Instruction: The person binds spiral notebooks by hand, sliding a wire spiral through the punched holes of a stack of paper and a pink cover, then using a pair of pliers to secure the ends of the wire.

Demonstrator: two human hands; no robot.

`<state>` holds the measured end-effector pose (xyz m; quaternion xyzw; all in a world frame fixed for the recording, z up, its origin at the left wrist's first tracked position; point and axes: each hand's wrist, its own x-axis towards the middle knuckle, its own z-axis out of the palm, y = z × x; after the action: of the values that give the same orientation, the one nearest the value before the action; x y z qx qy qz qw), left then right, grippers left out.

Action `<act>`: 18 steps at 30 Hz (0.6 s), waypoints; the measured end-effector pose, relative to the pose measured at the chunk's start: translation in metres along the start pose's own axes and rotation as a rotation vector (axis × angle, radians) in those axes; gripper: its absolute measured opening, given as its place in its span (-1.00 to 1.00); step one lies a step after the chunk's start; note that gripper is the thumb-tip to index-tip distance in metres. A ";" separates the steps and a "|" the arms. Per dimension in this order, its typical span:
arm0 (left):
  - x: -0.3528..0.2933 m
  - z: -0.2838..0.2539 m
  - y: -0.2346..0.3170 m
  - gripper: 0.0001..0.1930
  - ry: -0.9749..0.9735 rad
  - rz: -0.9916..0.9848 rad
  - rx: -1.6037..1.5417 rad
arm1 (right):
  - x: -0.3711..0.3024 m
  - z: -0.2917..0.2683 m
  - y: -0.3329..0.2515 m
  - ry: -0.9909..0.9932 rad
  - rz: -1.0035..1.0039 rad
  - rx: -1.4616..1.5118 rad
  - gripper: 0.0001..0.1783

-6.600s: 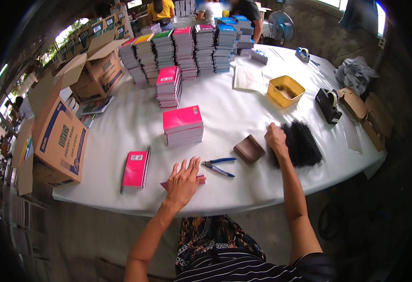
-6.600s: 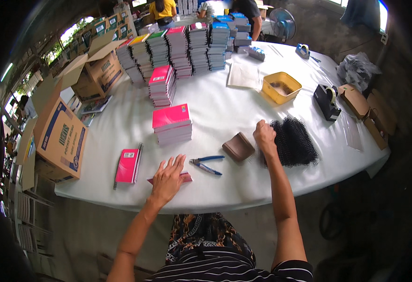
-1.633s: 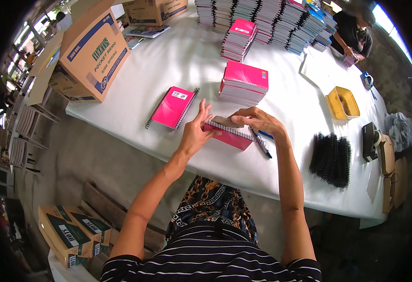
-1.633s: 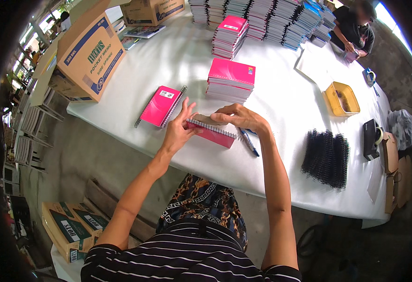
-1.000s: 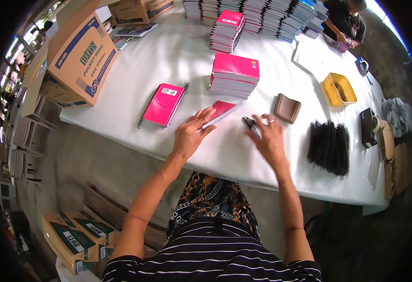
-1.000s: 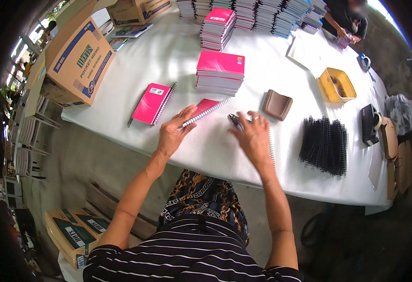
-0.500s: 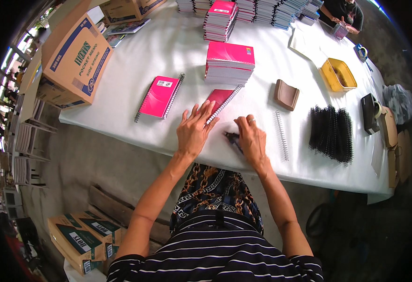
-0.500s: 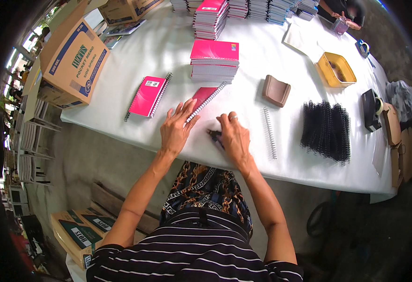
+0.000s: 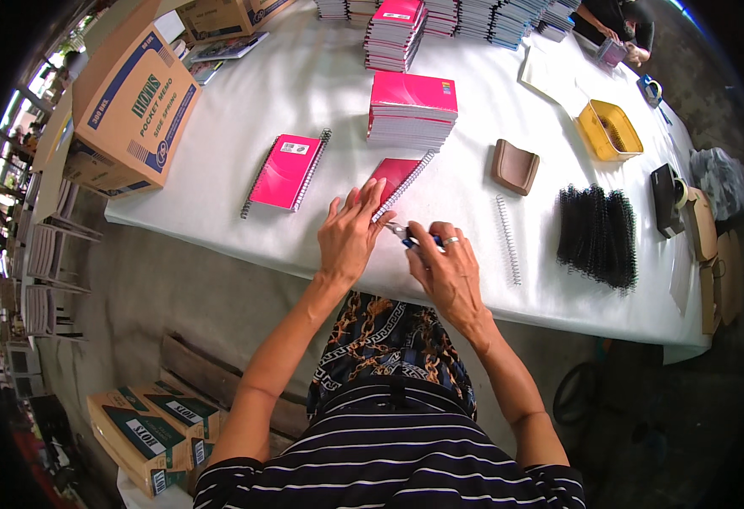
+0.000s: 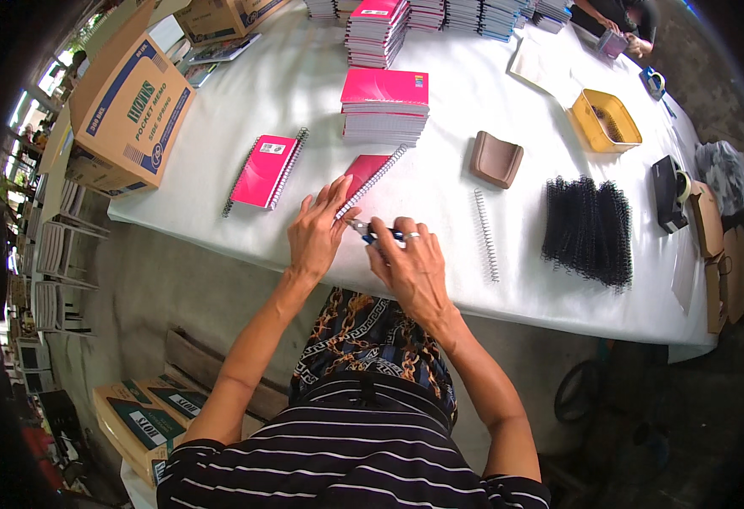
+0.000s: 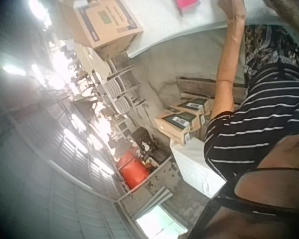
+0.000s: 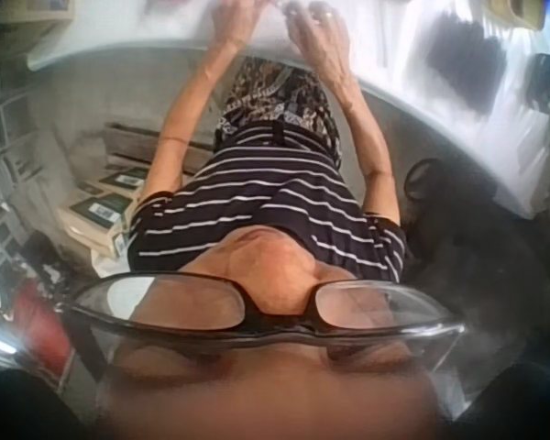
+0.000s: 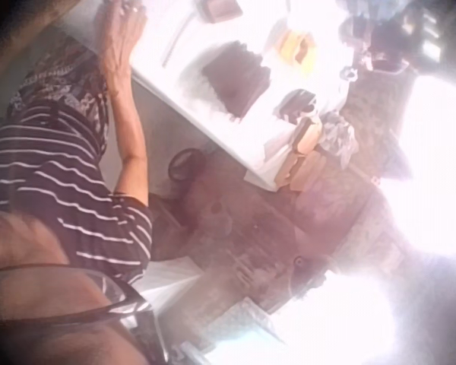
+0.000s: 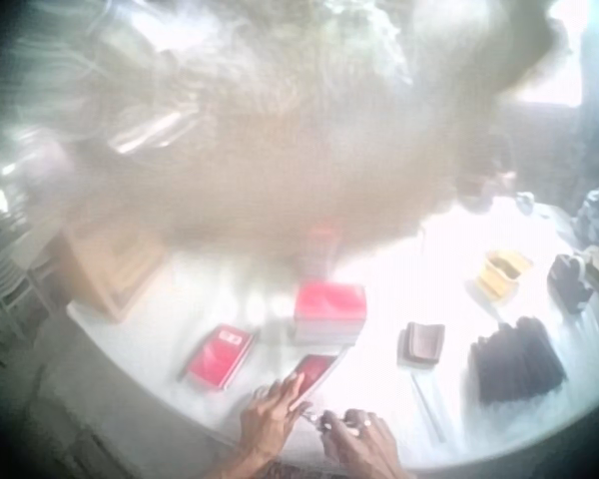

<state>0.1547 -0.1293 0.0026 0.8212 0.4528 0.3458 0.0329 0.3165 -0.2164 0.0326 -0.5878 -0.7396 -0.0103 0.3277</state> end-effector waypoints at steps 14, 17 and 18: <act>0.008 -0.014 0.004 -0.39 0.085 0.059 0.119 | 0.040 -0.014 0.024 -0.686 0.488 0.984 -0.75; 0.018 -0.035 -0.004 -0.43 0.151 0.082 0.182 | 0.042 -0.022 0.024 -0.442 0.260 0.663 -0.71; 0.024 -0.045 -0.011 -0.44 0.180 0.098 0.210 | 0.041 -0.026 0.030 -0.362 0.175 0.523 -0.70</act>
<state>0.1284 -0.1163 0.0455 0.8068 0.4470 0.3700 -0.1111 0.3510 -0.1821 0.0629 -0.5373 -0.7101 0.3127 0.3305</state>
